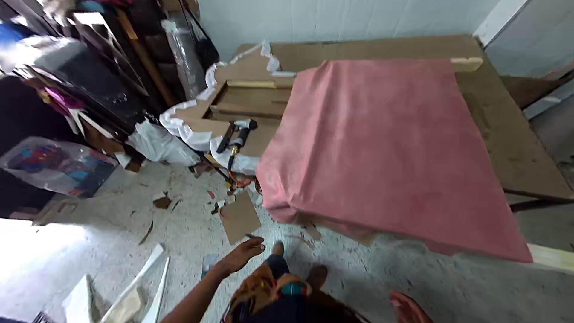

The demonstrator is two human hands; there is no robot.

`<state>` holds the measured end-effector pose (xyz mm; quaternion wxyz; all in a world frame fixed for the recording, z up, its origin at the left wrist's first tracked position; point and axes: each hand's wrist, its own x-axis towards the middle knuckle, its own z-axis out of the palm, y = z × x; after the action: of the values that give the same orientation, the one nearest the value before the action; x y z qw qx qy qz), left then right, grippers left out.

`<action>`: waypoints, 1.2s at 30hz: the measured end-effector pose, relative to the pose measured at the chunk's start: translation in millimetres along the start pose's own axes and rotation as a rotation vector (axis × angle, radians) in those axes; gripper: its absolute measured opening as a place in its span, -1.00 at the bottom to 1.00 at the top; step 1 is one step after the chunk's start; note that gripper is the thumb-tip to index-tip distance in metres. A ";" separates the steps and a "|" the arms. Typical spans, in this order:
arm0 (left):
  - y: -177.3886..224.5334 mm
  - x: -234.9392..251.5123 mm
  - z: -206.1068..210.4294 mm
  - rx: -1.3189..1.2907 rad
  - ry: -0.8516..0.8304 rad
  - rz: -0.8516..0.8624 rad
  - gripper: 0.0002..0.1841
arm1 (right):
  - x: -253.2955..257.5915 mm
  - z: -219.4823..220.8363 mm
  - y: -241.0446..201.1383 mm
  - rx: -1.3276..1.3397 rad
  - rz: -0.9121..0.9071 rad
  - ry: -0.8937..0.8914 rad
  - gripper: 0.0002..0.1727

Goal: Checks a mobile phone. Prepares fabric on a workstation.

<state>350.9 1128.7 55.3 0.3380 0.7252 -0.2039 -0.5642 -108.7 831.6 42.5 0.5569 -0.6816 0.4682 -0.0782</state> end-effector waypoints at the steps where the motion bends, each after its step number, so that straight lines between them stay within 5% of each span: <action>1: 2.4 -11.8 6.7 0.037 -0.138 0.024 -0.31 | -6.5 9.3 1.1 -0.008 0.037 -0.081 -0.45; 3: 1.8 -28.3 11.3 0.186 -0.302 0.129 -0.31 | -19.5 34.5 1.2 -0.021 0.081 -0.257 -0.41; 5: 10.1 -38.0 -6.5 0.240 -0.276 0.209 -0.41 | -30.1 63.0 0.5 -0.068 0.053 -0.353 -0.39; 8: 29.9 -53.2 -67.1 0.228 -0.138 0.289 -0.58 | -30.9 104.0 -18.9 -0.098 0.008 -0.317 -0.41; 11: 44.5 -80.1 -123.6 0.486 -0.202 0.371 -0.63 | -22.8 143.1 -62.2 -0.182 0.082 -0.227 -0.43; 14: 61.5 -92.0 -158.9 0.766 -0.244 0.239 -0.48 | -2.2 184.6 -108.9 -0.168 0.091 -0.139 -0.45; 18: 70.7 -90.6 -184.5 0.938 -0.158 0.093 -0.62 | 22.2 242.9 -174.7 -0.147 -0.019 -0.133 -0.51; 22: 58.8 -97.9 -210.0 0.937 0.005 0.171 -0.51 | 30.0 282.1 -211.3 -0.056 -0.124 -0.111 -0.50; 26: 39.8 -96.8 -213.7 0.898 0.159 0.237 -0.61 | 22.9 299.0 -215.5 -0.001 -0.161 -0.012 -0.53; 31: 38.3 -101.7 -235.1 0.738 0.160 0.183 -0.57 | 12.6 304.4 -201.4 0.024 -0.158 0.093 -0.56; 36: 91.4 -131.1 -270.8 0.607 0.105 0.185 -0.61 | 0.5 318.7 -194.2 0.171 -0.180 0.209 -0.60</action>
<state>580.9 1225.0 246.8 0.1664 0.7993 -0.4103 -0.4063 198.7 1038.4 86.7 0.5519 -0.6589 0.4524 -0.2379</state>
